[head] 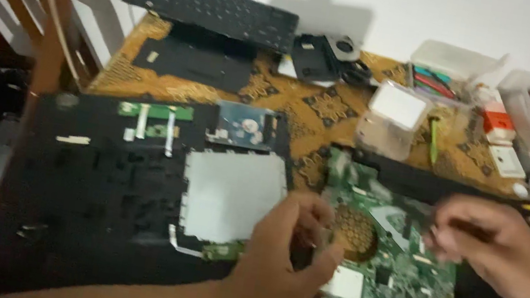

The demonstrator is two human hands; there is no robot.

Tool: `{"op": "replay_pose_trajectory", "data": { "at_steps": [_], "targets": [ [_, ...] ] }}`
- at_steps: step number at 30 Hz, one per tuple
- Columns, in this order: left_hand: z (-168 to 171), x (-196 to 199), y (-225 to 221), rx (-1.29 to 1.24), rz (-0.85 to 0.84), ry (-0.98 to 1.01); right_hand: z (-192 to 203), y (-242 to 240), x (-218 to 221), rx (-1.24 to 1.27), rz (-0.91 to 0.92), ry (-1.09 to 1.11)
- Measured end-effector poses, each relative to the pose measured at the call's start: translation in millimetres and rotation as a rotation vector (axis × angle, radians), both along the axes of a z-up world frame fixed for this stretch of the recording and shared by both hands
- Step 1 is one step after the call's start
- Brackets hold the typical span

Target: Repairing a laptop by connecting internal ribbon cables and securing components with a screwdriver

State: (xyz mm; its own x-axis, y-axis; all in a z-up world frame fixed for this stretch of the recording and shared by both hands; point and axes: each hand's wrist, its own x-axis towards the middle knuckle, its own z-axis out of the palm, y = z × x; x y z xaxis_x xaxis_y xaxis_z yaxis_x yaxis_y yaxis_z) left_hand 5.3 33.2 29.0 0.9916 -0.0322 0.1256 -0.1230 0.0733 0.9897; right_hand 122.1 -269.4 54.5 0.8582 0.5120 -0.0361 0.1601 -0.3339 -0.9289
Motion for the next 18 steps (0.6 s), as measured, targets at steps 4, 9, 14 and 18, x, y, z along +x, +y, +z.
{"op": "replay_pose_trajectory", "data": {
  "at_steps": [4,9,14,18],
  "targets": [
    [22.6,0.7,-7.0,-0.012,-0.228,0.072,-22.1,-62.2,-20.6,0.020,-0.030,0.050],
    [24.3,7.8,-36.0,0.019,-0.364,-0.020,-23.0,-96.0,-14.2,-0.255,-0.032,0.016],
    [12.1,26.2,-66.2,0.534,-0.452,-0.167,26.3,-83.3,-31.5,-0.657,-0.184,0.247],
    [2.4,30.6,-95.3,0.621,-0.541,-0.267,10.3,-126.1,-46.6,-0.516,-0.177,0.262]
  ]
}}
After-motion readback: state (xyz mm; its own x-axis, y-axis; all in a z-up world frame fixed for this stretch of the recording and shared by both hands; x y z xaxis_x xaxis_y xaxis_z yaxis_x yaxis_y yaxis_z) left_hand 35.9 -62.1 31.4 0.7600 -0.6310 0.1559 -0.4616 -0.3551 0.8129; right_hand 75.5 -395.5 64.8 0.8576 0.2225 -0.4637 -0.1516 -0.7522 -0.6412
